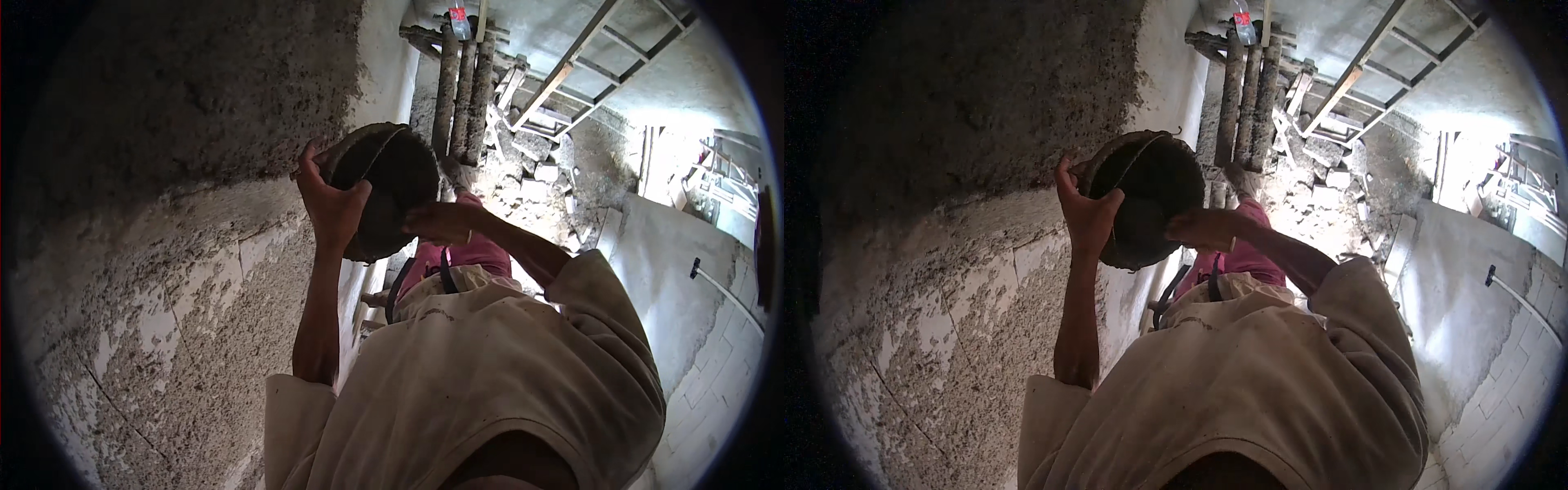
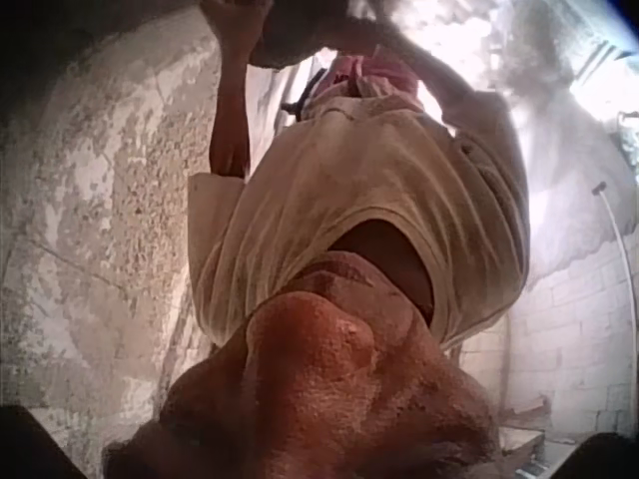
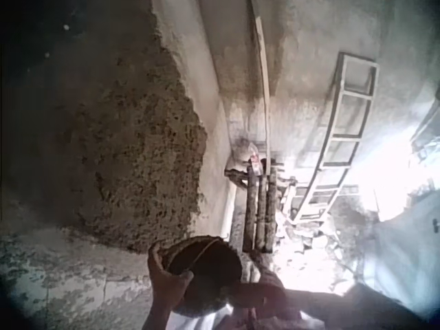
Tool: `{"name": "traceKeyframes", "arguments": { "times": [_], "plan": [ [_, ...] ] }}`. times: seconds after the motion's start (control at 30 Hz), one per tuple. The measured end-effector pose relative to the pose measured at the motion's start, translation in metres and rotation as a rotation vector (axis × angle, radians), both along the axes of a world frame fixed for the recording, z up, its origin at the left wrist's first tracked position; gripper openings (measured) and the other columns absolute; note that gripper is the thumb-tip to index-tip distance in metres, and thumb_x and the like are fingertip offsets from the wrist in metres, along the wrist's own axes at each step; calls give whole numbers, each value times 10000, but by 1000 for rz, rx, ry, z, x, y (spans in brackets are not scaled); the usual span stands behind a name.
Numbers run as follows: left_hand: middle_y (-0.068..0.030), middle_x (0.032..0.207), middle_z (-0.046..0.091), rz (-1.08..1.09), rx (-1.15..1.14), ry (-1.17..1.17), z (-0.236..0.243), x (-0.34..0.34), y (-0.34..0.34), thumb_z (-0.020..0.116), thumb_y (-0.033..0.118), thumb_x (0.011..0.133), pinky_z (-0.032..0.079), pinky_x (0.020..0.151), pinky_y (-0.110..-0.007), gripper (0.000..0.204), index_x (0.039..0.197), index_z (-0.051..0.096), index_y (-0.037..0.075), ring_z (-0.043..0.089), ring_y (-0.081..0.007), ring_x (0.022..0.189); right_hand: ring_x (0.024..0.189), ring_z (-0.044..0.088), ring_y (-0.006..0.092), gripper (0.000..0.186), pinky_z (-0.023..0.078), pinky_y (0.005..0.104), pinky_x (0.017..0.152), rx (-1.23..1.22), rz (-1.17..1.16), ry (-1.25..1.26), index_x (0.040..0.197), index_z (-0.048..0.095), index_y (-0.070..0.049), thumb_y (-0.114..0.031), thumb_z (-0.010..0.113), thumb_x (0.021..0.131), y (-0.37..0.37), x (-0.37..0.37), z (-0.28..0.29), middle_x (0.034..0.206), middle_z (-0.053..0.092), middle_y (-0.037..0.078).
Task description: The person mixes mortar and water in buckets, transfers the mixture into a smaller bucket using a trowel, and applies the mortar onto a wall using the trowel.
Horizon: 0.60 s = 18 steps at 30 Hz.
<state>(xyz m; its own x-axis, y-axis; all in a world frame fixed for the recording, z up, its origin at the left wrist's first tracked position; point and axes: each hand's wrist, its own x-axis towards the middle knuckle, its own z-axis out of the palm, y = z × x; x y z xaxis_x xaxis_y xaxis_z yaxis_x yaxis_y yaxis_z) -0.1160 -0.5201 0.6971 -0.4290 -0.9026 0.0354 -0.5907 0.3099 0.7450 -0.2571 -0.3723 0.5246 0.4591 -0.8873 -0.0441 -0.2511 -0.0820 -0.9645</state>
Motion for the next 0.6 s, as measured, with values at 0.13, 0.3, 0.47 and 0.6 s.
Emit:
{"name": "traceKeyframes", "arguments": {
  "times": [0.13, 0.3, 0.47, 0.6],
  "plan": [
    [-188, 1221, 461, 83, 273, 176, -5, 0, -16, 695, 52, 638, 416, 975, -398, 794, 1352, 350, 8, 476, -271, 1138, 991, 563, 257, 382, 510, 391, 816, 842, -92, -536, 1173, 506, -62, -217, 628, 846, 18, 10, 2, 1060, 548, 125],
    [-158, 1226, 463, 241, 256, 132, -38, 18, -26, 703, -5, 663, 499, 813, -340, 816, 1378, 312, 28, 542, -235, 1020, 568, 484, 72, 307, 412, 265, 498, 332, -339, -161, 992, 574, -108, -396, 467, 1001, 26, -3, 32, 695, 536, -16],
    [-141, 1160, 522, 388, 402, 273, -101, 19, -41, 708, 22, 621, 492, 785, -310, 833, 1360, 323, 1, 570, -212, 935, 540, 471, 72, 273, 422, 257, 461, 203, -528, -207, 1131, 548, -92, -326, 477, 1008, 52, -12, -1, 687, 493, -29],
    [-82, 948, 597, 492, 676, 228, -121, 10, -32, 697, 60, 646, 466, 722, -312, 525, 1143, 538, -1, 571, -163, 774, 583, 498, 60, 262, 435, 234, 483, 722, -759, -802, 1145, 540, -99, -315, 504, 1002, 40, -51, 69, 720, 516, -35]
  ]
}}
